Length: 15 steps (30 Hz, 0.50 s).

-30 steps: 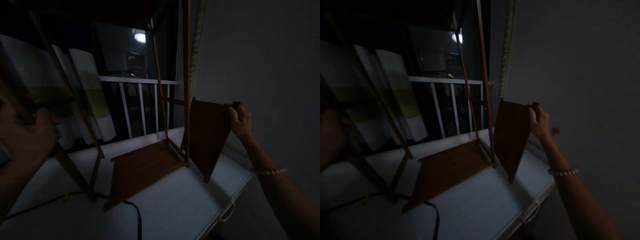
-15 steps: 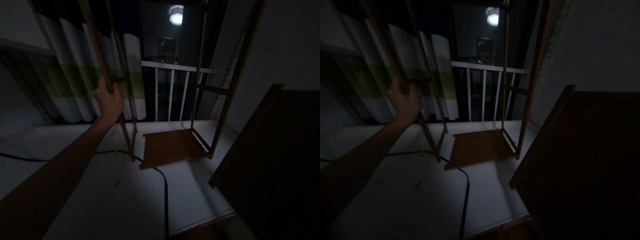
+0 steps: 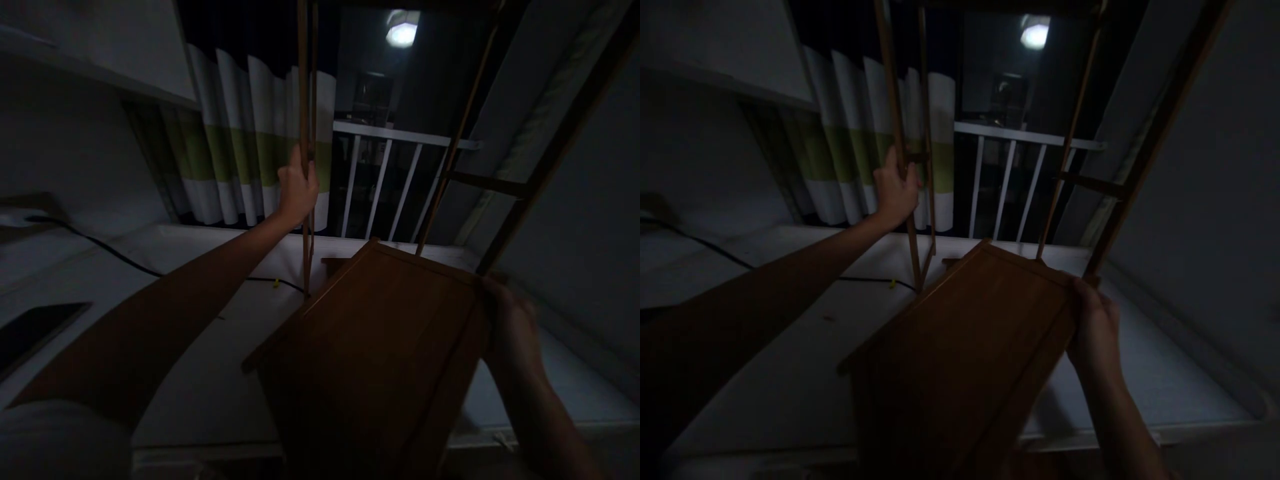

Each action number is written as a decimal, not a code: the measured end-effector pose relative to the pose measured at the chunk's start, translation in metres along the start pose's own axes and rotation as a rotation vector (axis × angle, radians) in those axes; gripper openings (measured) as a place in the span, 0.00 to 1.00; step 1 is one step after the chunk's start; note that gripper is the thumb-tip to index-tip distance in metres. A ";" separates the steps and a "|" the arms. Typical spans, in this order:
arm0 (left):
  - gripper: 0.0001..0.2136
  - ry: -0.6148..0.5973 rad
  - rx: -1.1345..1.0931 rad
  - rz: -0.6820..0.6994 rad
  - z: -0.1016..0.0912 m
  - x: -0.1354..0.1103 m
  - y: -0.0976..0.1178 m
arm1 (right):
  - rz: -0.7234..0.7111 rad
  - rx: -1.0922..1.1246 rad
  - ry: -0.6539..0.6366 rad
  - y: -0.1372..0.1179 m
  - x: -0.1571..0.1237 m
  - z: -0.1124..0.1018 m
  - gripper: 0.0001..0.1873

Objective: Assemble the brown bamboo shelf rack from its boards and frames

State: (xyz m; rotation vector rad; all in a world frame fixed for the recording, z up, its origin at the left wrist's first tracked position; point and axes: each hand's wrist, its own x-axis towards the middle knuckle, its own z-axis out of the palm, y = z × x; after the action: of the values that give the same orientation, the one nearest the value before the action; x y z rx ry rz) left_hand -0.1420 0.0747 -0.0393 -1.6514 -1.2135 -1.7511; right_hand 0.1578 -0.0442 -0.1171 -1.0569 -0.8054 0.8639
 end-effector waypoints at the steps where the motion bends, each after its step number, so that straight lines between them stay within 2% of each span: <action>1: 0.10 -0.004 0.003 0.002 0.000 0.000 0.000 | 0.049 0.037 -0.003 0.011 0.000 0.008 0.09; 4: 0.10 -0.012 -0.007 -0.022 0.000 0.000 -0.001 | 0.145 0.090 -0.012 0.041 -0.006 0.021 0.15; 8: 0.10 0.001 -0.025 -0.066 -0.001 0.000 -0.004 | 0.224 0.150 -0.026 0.062 -0.035 0.023 0.18; 12: 0.10 0.016 0.004 -0.064 -0.003 -0.001 -0.004 | 0.285 0.205 -0.050 0.080 -0.076 0.011 0.15; 15: 0.10 0.014 -0.014 -0.058 -0.005 -0.001 -0.003 | 0.177 0.131 -0.106 0.089 -0.114 -0.006 0.09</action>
State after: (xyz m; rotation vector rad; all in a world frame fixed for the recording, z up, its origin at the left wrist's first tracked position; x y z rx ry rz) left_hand -0.1472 0.0717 -0.0408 -1.6246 -1.2579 -1.8065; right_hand 0.0953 -0.1257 -0.2195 -0.9830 -0.7403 1.1159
